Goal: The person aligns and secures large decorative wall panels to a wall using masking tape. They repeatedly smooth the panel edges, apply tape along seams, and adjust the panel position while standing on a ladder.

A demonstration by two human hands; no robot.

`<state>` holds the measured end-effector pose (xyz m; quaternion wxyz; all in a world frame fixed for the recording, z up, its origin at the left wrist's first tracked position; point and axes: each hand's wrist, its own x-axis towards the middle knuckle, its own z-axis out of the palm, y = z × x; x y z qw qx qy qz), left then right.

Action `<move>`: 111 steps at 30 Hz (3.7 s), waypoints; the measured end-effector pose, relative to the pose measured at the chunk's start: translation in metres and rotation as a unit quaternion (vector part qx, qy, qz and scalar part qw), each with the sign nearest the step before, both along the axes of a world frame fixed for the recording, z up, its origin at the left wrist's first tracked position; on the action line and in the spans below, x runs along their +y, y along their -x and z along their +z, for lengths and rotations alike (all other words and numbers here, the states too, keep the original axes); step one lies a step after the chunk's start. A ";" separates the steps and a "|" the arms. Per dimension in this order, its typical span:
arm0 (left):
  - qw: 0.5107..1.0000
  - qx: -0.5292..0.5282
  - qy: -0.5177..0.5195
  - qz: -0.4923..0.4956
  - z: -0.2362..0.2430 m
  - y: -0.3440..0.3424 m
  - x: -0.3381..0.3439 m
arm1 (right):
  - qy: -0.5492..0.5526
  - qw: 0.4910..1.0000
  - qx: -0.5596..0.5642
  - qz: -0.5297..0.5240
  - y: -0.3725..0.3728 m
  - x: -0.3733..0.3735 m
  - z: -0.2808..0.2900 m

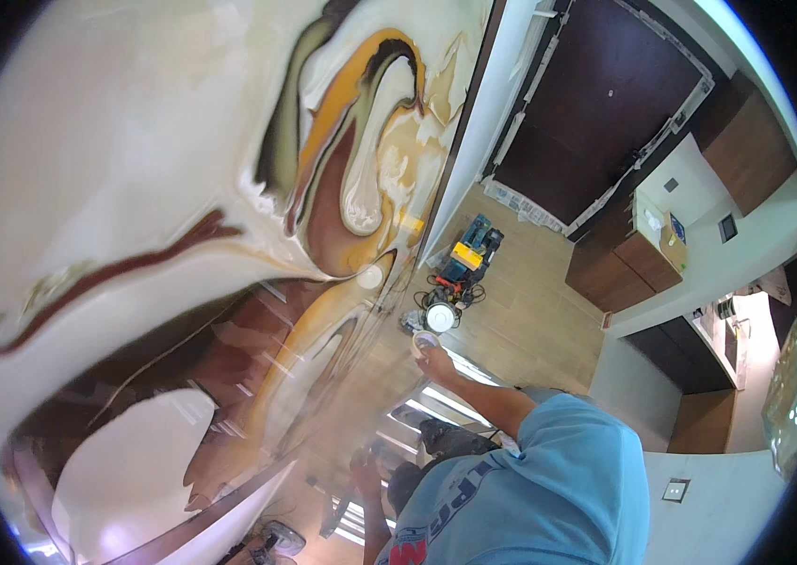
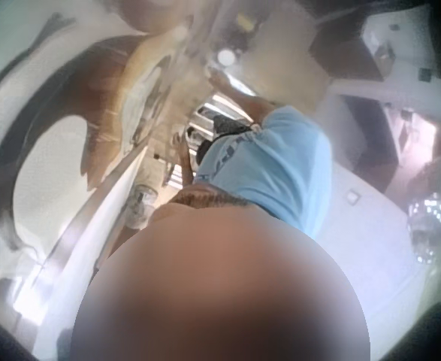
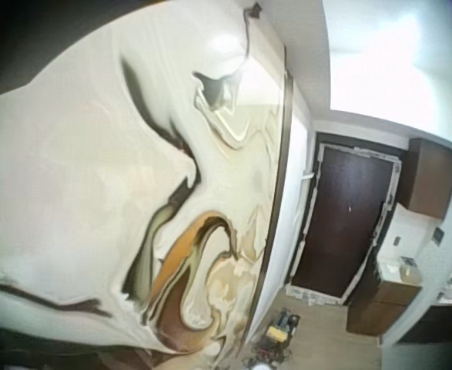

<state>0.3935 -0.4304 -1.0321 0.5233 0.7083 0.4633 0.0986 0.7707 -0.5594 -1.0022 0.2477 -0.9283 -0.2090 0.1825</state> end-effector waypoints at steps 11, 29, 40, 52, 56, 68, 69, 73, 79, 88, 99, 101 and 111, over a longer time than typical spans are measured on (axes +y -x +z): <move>0.949 -0.072 0.306 0.004 0.078 -0.019 0.028 | -0.053 0.979 0.072 0.182 0.138 -0.046 0.091; 0.784 -0.390 0.483 -0.011 0.266 -0.037 0.073 | -0.166 0.869 0.161 0.436 0.138 0.069 0.315; 0.906 -0.410 0.102 -0.024 0.460 -0.007 0.128 | -0.366 0.695 -0.015 0.618 0.131 0.135 0.491; 0.880 -0.459 -0.122 -0.001 0.652 0.017 0.121 | -0.407 0.525 -0.177 0.726 0.142 0.166 0.687; 0.853 -0.497 -0.158 -0.018 0.704 0.022 0.122 | -0.414 0.504 -0.222 0.725 0.149 0.162 0.743; 0.779 -0.532 -0.333 0.005 0.858 0.040 0.126 | -0.521 0.397 -0.427 0.623 0.178 0.159 0.868; 0.763 -0.531 -0.368 0.006 0.868 0.041 0.128 | -0.538 0.397 -0.443 0.597 0.179 0.160 0.874; 0.740 -0.508 -0.441 0.022 0.897 0.045 0.138 | -0.550 0.417 -0.434 0.579 0.185 0.169 0.893; 0.726 -0.459 -0.506 0.081 0.923 0.057 0.151 | -0.496 0.448 -0.509 0.542 0.181 0.188 0.909; 0.683 -0.439 -0.572 0.112 0.954 0.082 0.170 | -0.524 0.415 -0.584 0.460 0.165 0.194 0.930; 0.617 -0.510 -0.544 0.251 0.982 0.174 0.227 | -0.591 0.439 -0.530 0.420 0.087 0.155 0.965; 0.643 -0.480 -0.554 0.222 0.979 0.178 0.239 | -0.596 0.511 -0.414 0.460 0.080 0.148 0.968; 0.682 -0.400 -0.580 0.199 1.015 0.169 0.262 | -0.493 0.490 -0.550 0.463 0.100 0.118 0.956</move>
